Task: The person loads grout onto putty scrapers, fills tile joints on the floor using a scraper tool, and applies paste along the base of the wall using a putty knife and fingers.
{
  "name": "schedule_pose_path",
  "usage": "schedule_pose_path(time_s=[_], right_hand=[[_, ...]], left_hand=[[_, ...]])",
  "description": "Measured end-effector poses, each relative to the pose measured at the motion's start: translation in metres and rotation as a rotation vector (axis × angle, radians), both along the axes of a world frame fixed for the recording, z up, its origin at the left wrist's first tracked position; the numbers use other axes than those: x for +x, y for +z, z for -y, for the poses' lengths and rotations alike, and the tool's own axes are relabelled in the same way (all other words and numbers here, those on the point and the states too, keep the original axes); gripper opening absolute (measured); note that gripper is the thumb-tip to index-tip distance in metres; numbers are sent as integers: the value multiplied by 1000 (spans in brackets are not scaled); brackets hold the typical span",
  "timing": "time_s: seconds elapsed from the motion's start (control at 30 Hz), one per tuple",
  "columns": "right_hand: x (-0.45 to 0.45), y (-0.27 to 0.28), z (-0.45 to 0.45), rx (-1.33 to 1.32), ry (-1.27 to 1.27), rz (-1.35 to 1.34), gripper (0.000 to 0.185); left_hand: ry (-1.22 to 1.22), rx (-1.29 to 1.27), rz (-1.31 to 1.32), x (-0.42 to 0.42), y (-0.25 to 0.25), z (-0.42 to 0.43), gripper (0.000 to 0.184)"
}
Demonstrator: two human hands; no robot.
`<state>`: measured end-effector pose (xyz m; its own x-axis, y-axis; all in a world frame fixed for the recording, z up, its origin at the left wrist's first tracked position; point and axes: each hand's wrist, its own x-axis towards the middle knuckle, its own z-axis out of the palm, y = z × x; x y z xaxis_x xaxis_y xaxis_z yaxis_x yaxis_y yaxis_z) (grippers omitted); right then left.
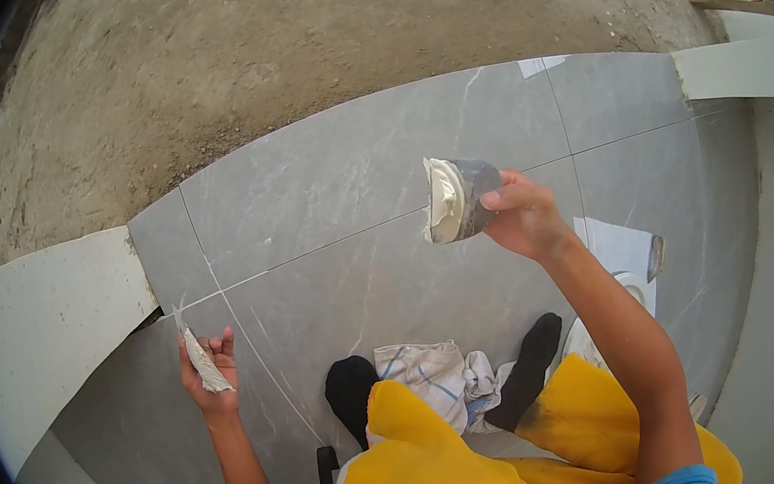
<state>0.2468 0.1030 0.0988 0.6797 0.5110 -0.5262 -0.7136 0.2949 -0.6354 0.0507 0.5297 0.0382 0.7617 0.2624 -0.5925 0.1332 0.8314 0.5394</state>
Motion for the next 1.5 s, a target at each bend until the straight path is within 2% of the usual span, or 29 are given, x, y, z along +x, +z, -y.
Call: schedule_pose_path(time_s=[0.07, 0.13, 0.17, 0.23, 0.3, 0.33, 0.43, 0.5, 0.53, 0.57, 0.67, 0.73, 0.8, 0.87, 0.93, 0.97, 1.03, 1.07, 1.13, 1.17, 1.23, 1.27, 1.33, 1.37, 1.4, 1.47, 1.5], right_hand=[[-24, -16, 2, 46, -13, -111, 52], [-46, -30, 5, 85, 158, -139, 42], [-57, -40, 5, 101, 151, -164, 42], [-77, -60, 6, 95, 258, -131, 37], [-89, -71, 1, 136, 340, -91, 41], [-85, -77, -4, 168, 427, -30, 45], [-65, -88, -26, 181, 482, -2, 45], [-16, -88, -42, 2, 634, 31, 43], [11, -90, -49, 16, 541, 27, 39], [33, -112, -47, 66, 356, 91, 34], [101, -70, -77, -101, 31, 292, 28], [98, -37, -104, -191, 119, 344, 25], [70, -24, -124, -409, 412, 442, 24], [37, -4, -156, -616, 761, 701, 24], [-7, -24, -179, -637, 620, 1118, 24], [-20, -25, -190, -643, 627, 1124, 24], [-41, -26, -210, -869, 659, 1395, 23], [-49, -32, -218, -870, 668, 1400, 23], [-64, -46, -229, -1155, 734, 1628, 35], [-77, -54, -226, -1161, 743, 1631, 35], [-97, -59, -220, -1244, 943, 1902, 38], [-96, -55, -218, -1245, 948, 1916, 38], [-86, -29, -216, -1114, 1134, 1630, 35], [-75, -23, -217, -1162, 1019, 1566, 31], [-76, -29, -210, -1179, 1021, 1557, 31], [-79, -48, -193, -1303, 1001, 1828, 32], [-87, -40, -191, -1270, 1119, 1733, 34]], left_hand=[[17, -77, 112, -2, -7, 0, 27], [24, -84, 76, 3, -1, 6, 26], [38, -97, 68, 4, 1, 6, 26], [5, -76, 64, 0, -4, 4, 27], [-13, -64, 89, 1, -7, 6, 27], [-28, -68, 76, -1, -8, 7, 27], [-30, -57, 23, -3, -6, 11, 27], [-10, -42, -14, -4, -6, 15, 28], [-15, -16, -10, -5, -7, 15, 28], [-16, 13, -5, -8, -6, 14, 29], [42, 72, -89, -18, 3, 9, 31], [114, 138, -193, -27, 8, -2, 30], [73, 130, -152, -49, -6, -17, 30], [104, 151, -162, -59, -16, -27, 31], [206, 186, -254, -62, -23, -32, 31], [225, 219, -238, -67, -32, -37, 31], [226, 258, -233, -70, -36, -42, 32], [222, 305, -233, -73, -37, -45, 34], [279, 323, -242, -84, -55, -51, 37], [267, 357, -245, -85, -56, -51, 37], [259, 382, -234, -85, -59, -53, 36], [266, 368, -215, -88, -63, -55, 36], [265, 343, -184, -85, -64, -55, 36], [256, 295, -159, -84, -61, -56, 36], [245, 246, -141, -82, -58, -56, 36], [254, 228, -120, -78, -57, -55, 34], [279, 191, -126, -78, -57, -56, 33]])
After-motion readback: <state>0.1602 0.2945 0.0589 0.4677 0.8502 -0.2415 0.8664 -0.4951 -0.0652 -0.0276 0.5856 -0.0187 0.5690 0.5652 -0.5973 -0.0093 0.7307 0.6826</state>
